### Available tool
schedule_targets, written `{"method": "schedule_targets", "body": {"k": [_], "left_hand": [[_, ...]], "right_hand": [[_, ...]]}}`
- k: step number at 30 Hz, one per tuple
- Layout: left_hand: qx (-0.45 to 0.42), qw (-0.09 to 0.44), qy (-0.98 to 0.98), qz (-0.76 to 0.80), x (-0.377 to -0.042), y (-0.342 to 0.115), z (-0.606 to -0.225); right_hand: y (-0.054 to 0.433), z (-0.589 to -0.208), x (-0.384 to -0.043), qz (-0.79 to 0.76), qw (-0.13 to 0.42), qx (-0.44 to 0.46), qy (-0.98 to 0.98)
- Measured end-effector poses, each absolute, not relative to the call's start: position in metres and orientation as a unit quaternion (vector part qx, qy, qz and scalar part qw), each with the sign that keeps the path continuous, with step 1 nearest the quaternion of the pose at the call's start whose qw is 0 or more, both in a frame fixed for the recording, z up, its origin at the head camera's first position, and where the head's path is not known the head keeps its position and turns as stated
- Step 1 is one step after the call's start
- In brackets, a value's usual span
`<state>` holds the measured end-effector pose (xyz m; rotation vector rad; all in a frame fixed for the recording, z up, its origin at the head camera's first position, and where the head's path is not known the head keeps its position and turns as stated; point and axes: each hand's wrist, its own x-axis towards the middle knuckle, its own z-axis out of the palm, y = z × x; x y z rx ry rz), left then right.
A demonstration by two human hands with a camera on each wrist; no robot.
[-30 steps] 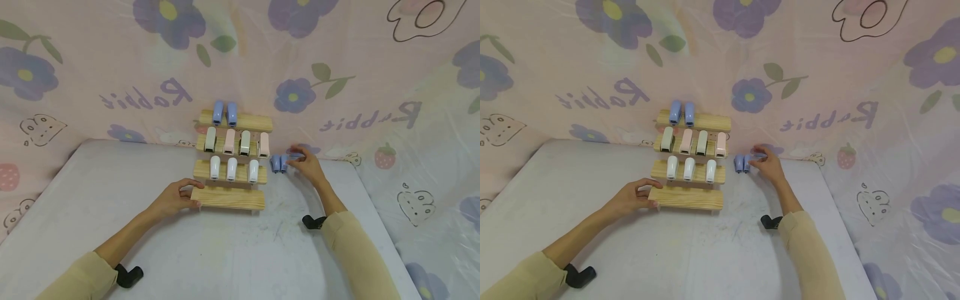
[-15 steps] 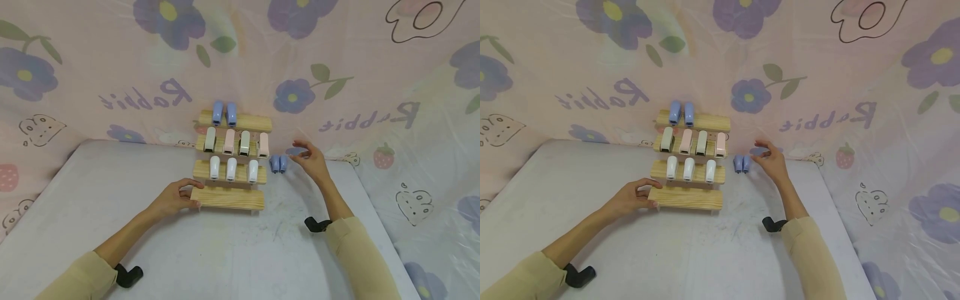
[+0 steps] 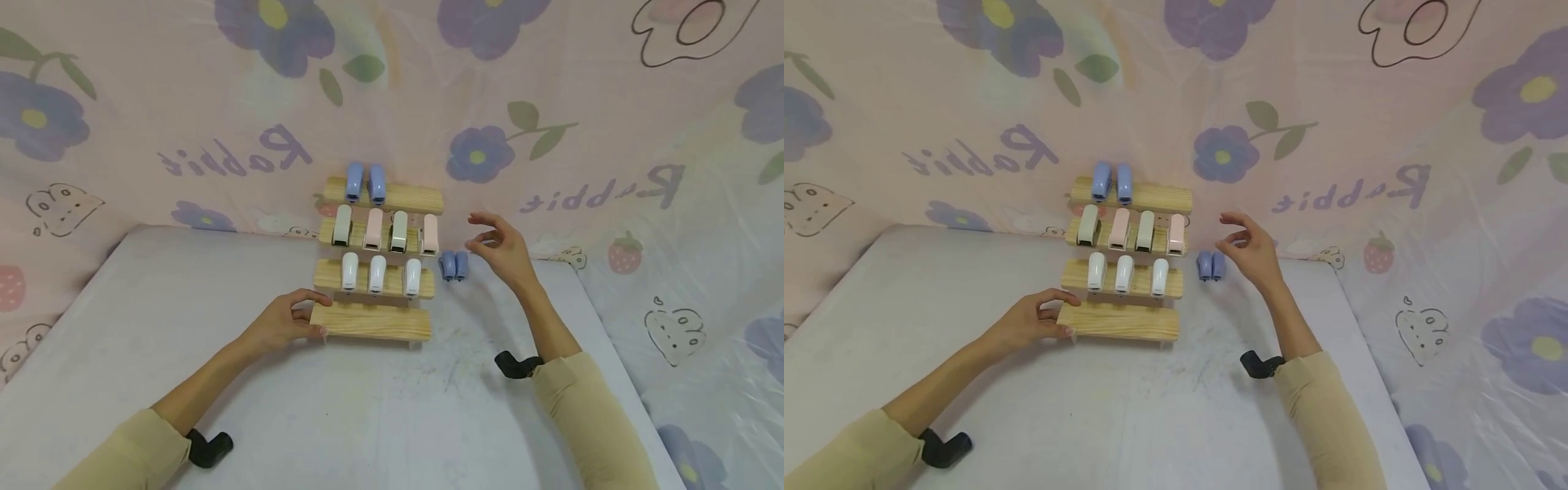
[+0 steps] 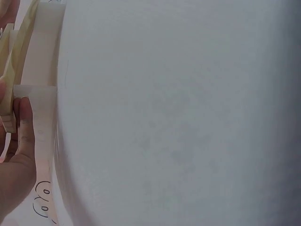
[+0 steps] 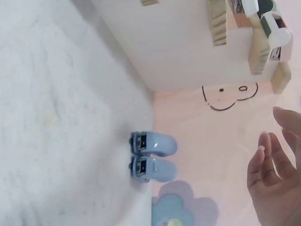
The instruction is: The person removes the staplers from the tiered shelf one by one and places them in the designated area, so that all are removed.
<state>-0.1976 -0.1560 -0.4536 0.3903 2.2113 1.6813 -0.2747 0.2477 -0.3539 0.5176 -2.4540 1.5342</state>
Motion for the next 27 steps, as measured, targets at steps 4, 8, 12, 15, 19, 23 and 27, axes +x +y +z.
{"method": "schedule_targets", "body": {"k": [4, 8, 12, 15, 19, 23, 27], "left_hand": [[0.14, 0.167, 0.777, 0.59, -0.198, -0.155, -0.451], [0.14, 0.17, 0.777, 0.59, -0.197, -0.154, -0.451], [0.134, 0.17, 0.782, 0.585, -0.196, -0.155, -0.452], [0.131, 0.172, 0.783, 0.583, -0.196, -0.155, -0.453], [0.125, 0.176, 0.781, 0.586, -0.197, -0.156, -0.454], [0.124, 0.175, 0.78, 0.588, -0.197, -0.156, -0.454], [0.126, 0.175, 0.777, 0.591, -0.197, -0.156, -0.452]], "right_hand": [[0.239, -0.343, -0.273, 0.513, 0.118, 0.191, -0.829], [0.232, -0.334, -0.274, 0.514, 0.129, 0.207, -0.822], [0.228, -0.333, -0.282, 0.536, 0.125, 0.223, -0.804], [0.227, -0.336, -0.292, 0.554, 0.12, 0.231, -0.791], [0.223, -0.335, -0.3, 0.565, 0.117, 0.24, -0.781], [0.217, -0.328, -0.303, 0.562, 0.119, 0.244, -0.781], [0.208, -0.319, -0.304, 0.564, 0.116, 0.253, -0.777]]}}
